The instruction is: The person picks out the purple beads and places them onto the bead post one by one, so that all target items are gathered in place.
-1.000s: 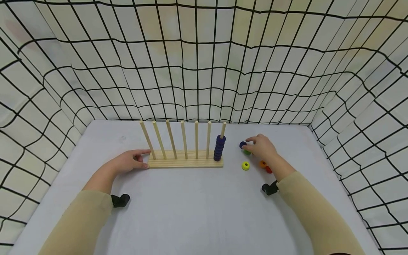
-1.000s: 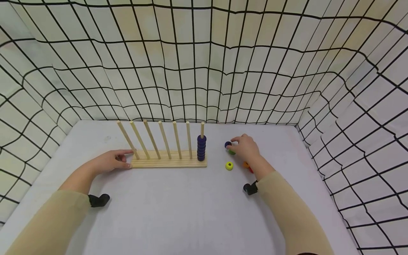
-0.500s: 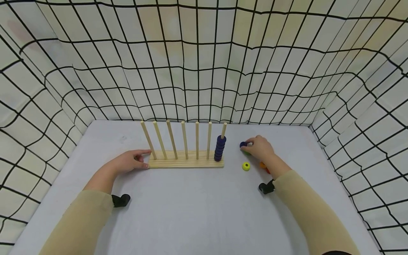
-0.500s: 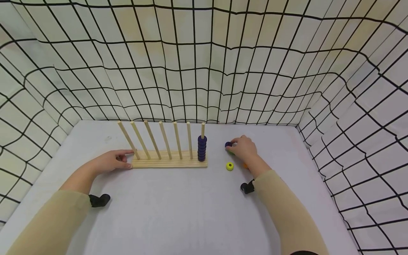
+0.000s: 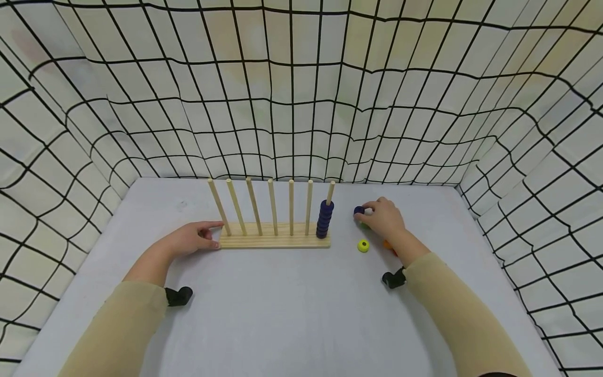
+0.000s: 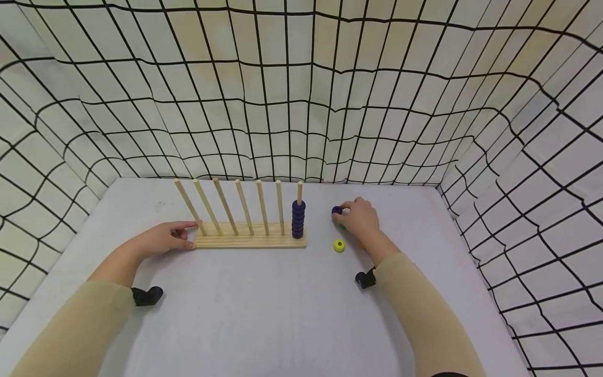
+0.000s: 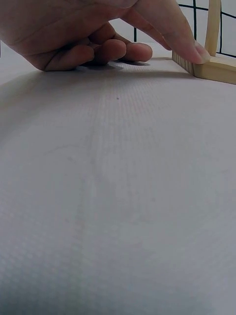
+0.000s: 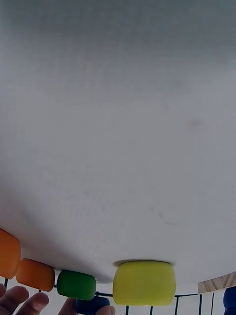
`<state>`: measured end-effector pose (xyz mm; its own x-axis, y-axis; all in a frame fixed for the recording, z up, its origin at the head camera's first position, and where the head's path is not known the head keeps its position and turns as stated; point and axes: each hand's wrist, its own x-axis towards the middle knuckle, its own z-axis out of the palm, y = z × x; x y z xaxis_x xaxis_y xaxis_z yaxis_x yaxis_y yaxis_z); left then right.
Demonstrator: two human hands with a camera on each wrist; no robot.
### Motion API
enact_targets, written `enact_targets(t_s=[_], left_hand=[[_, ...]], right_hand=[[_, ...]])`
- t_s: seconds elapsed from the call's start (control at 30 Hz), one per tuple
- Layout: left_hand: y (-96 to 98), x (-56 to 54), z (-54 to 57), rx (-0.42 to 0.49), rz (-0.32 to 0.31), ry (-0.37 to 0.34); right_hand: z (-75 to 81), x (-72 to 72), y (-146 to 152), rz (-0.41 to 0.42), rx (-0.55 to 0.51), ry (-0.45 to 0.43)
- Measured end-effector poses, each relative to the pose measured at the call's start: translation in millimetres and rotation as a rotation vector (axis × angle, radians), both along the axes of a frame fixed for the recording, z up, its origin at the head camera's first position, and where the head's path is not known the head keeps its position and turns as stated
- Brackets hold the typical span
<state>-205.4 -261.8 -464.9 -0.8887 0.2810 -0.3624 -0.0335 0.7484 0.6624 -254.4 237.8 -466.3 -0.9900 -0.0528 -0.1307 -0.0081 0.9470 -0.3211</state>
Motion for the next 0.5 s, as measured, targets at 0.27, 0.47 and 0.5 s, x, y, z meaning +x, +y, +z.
enact_targets(t_s=[0.27, 0.47, 0.5], left_hand=[[0.9, 0.4, 0.2, 0.000, -0.011, 0.003], [1.9, 0.5, 0.4, 0.003, -0.006, 0.001], [2.0, 0.7, 0.5, 0.003, -0.006, -0.001]], right_hand=[[1.0, 2.4, 2.9, -0.004, -0.011, 0.019], [2.5, 4.3, 4.1, -0.009, -0.022, 0.039], [3.2, 4.9, 4.1, -0.009, -0.027, 0.042]])
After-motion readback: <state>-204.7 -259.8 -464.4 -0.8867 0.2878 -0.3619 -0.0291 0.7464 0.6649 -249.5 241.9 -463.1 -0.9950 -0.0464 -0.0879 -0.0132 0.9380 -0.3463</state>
